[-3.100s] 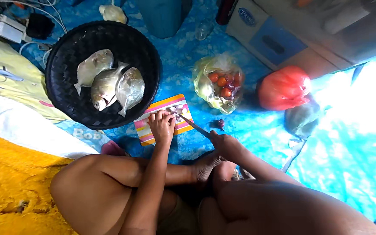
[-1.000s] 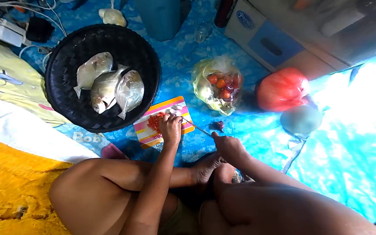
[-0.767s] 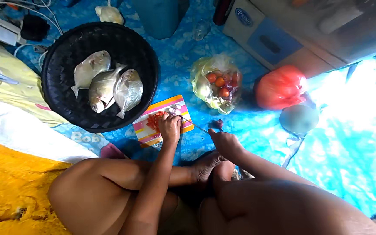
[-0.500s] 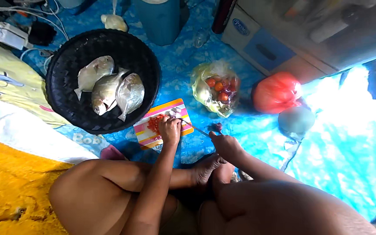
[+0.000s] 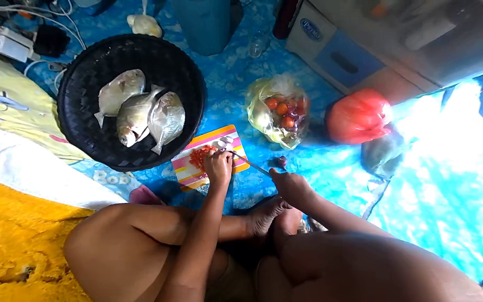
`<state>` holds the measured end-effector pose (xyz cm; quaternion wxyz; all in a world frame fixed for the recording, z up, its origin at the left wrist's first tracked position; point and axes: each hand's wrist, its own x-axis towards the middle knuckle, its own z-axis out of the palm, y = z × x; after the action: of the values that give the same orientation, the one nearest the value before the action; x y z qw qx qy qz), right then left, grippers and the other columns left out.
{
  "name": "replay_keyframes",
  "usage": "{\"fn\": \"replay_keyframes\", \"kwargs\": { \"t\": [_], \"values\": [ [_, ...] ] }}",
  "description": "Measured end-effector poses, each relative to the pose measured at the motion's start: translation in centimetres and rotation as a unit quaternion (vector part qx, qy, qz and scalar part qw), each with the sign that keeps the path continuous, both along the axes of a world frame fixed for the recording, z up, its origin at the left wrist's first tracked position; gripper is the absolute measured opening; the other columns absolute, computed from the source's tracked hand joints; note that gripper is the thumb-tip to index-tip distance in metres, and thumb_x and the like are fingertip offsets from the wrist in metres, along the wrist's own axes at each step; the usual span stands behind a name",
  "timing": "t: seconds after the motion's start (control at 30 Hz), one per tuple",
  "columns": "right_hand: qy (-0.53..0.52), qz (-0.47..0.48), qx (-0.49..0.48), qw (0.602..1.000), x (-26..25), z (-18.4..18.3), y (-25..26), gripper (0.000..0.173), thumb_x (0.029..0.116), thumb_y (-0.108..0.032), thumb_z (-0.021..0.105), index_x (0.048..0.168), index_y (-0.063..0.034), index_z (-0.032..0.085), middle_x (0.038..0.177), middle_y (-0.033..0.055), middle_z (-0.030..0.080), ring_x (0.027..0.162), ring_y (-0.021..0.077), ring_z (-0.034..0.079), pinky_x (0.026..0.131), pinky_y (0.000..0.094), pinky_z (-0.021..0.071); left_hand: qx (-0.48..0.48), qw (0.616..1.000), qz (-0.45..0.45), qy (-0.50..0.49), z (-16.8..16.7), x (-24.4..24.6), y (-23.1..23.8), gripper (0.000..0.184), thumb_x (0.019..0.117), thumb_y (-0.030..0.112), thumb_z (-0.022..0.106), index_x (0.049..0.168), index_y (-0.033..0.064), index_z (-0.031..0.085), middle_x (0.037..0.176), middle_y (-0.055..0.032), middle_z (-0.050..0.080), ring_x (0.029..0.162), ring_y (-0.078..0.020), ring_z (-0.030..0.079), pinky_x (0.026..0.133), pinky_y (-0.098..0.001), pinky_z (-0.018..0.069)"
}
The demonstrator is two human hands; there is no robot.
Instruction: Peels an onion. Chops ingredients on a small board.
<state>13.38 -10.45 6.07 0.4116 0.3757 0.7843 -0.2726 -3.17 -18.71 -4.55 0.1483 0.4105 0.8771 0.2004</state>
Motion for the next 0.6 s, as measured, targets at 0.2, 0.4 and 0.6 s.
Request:
{"fn": "replay_keyframes", "kwargs": {
  "t": [0.2, 0.4, 0.6],
  "values": [
    [-0.005, -0.004, -0.008, 1.000, 0.0, 0.6, 0.0, 0.036, 0.1120, -0.013, 0.034, 0.145, -0.0057, 0.044, 0.121, 0.0306, 0.064, 0.116, 0.0511, 0.064, 0.090, 0.0651, 0.0513, 0.005, 1.000, -0.004, -0.013, 0.1, 0.0, -0.3, 0.011, 0.0930, 0.009, 0.071, 0.097, 0.0051, 0.080, 0.099, -0.0172, 0.076, 0.105, -0.0408, 0.068, 0.092, -0.0580, 0.0502],
    [-0.014, -0.003, -0.018, 1.000, -0.4, 0.3, -0.2, 0.035, 0.1119, -0.013, 0.034, 0.145, -0.0059, 0.044, 0.122, 0.0298, 0.064, 0.116, 0.0499, 0.064, 0.091, 0.0633, 0.0515, -0.005, 1.000, 0.003, -0.028, 0.0, -0.2, -0.2, 0.011, 0.0923, 0.006, 0.070, 0.098, 0.0052, 0.080, 0.103, -0.0167, 0.076, 0.108, -0.0411, 0.067, 0.094, -0.0577, 0.0494],
    [-0.015, 0.001, -0.023, 1.000, -0.9, -0.8, -0.2, 0.037, 0.1116, -0.011, 0.034, 0.147, -0.0057, 0.042, 0.126, 0.0306, 0.063, 0.119, 0.0502, 0.062, 0.092, 0.0642, 0.0512, -0.007, 1.000, 0.004, -0.029, 0.1, -0.1, -0.1, 0.011, 0.0936, 0.008, 0.070, 0.098, 0.0047, 0.080, 0.101, -0.0171, 0.076, 0.108, -0.0408, 0.067, 0.095, -0.0561, 0.0497]
  ]
}}
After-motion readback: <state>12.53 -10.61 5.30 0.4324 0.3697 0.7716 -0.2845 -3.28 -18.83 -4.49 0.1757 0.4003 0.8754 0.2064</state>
